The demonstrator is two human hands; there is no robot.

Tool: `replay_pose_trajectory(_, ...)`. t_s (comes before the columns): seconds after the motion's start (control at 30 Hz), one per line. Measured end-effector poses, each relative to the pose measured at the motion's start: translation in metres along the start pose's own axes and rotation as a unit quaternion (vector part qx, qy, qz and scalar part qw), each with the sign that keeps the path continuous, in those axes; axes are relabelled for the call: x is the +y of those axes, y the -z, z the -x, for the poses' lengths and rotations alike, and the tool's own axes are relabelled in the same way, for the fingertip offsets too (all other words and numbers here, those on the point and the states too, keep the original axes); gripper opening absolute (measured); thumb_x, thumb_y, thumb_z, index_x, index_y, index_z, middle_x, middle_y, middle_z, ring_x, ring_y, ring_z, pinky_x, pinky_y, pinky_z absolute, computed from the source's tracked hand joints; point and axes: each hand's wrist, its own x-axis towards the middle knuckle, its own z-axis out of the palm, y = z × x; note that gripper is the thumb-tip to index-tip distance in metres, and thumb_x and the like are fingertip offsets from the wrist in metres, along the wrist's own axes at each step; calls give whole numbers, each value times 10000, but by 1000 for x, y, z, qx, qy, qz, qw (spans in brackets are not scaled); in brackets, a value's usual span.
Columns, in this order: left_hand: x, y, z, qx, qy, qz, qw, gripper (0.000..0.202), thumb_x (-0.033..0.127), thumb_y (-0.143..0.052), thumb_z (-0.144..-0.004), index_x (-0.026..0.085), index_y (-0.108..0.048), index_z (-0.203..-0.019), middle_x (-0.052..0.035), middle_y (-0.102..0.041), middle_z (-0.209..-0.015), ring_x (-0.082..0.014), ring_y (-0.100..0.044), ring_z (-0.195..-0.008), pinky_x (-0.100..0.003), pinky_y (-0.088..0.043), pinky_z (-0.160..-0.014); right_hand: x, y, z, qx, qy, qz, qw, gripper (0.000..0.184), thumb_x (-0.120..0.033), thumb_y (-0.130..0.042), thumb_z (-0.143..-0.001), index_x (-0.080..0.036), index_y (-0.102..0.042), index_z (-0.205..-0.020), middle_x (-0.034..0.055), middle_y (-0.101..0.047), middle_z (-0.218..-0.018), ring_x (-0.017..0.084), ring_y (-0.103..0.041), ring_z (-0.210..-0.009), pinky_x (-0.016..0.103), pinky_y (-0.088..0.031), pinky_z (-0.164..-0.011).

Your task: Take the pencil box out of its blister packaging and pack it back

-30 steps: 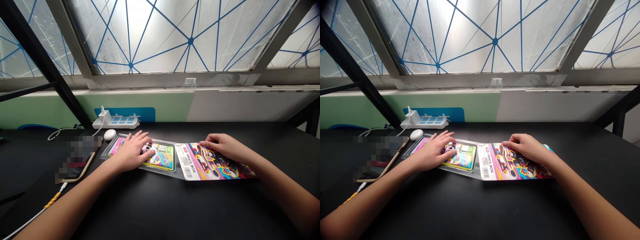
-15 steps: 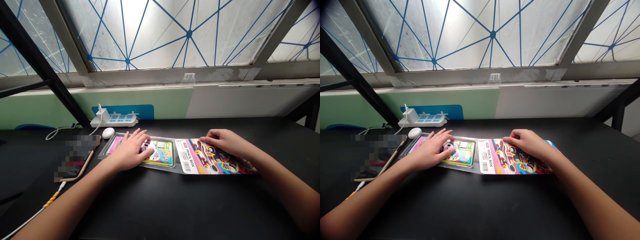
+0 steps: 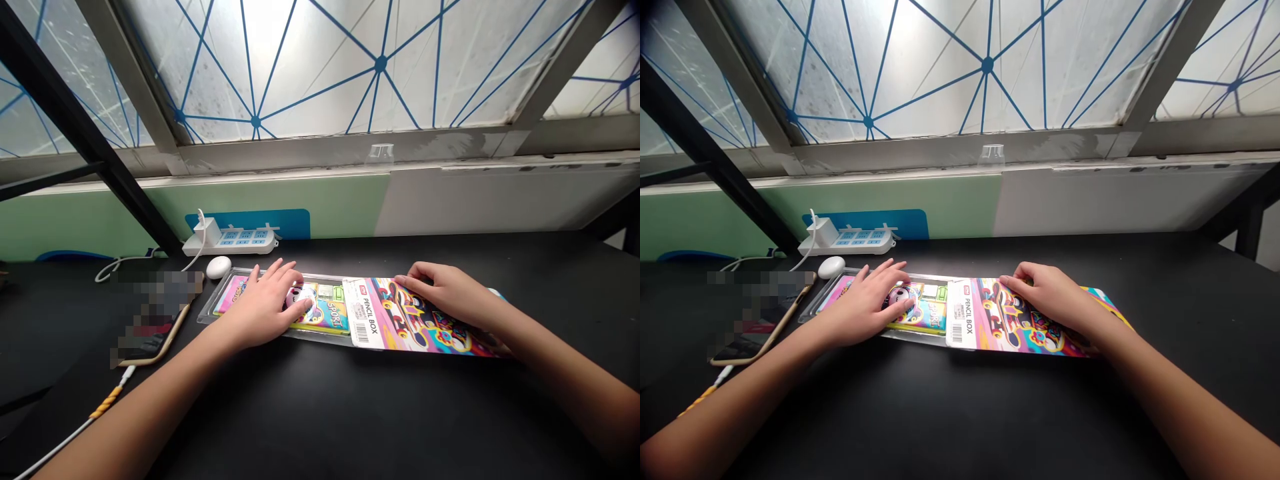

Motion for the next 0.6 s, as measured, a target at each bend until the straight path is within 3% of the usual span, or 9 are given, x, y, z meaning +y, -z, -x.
replay_pose_trajectory(0.13, 3, -2, 0, 11, -6, 7, 1000, 441, 593, -421, -1002, 264, -565, -1258, -113, -428, -1614, -352, -220, -1560, -705, -163, -1204, -14, -15, 5, -12, 20, -20, 1000, 484, -730, -505, -888, -267, -645, -900, 21, -742, -867, 222, -649, -756, 319, -452, -635)
replay_pose_trajectory(0.23, 5, -5, 1, 16, -22, 14, 1000, 459, 609, -408, -1003, 261, -576, -1250, -116, -429, -1613, -364, -225, -1557, -711, -157, -1202, -20, -21, 6, -31, 32, -25, 999, 491, -749, -576, -837, -263, -637, -870, 17, -723, -833, 215, -628, -725, 310, -429, -601)
replay_pose_trajectory(0.4, 5, -6, 2, 18, -33, 18, 999, 471, 626, -402, -1003, 275, -579, -1262, -111, -429, -1614, -360, -229, -1557, -708, -173, -1201, -11, -11, 3, -38, 23, -43, 998, 490, -733, -685, -747, -248, -628, -769, -6, -645, -663, 174, -554, -577, 283, -361, -500)
replay_pose_trajectory(0.6, 7, -3, 3, 11, -27, 24, 999, 452, 601, -428, -1001, 271, -586, -1265, -109, -421, -1619, -365, -236, -1553, -703, -171, -1202, -3, 0, 2, -60, -21, -68, 996, 484, -712, -749, -687, -256, -596, -735, -33, -603, -603, 157, -531, -499, 283, -343, -466)
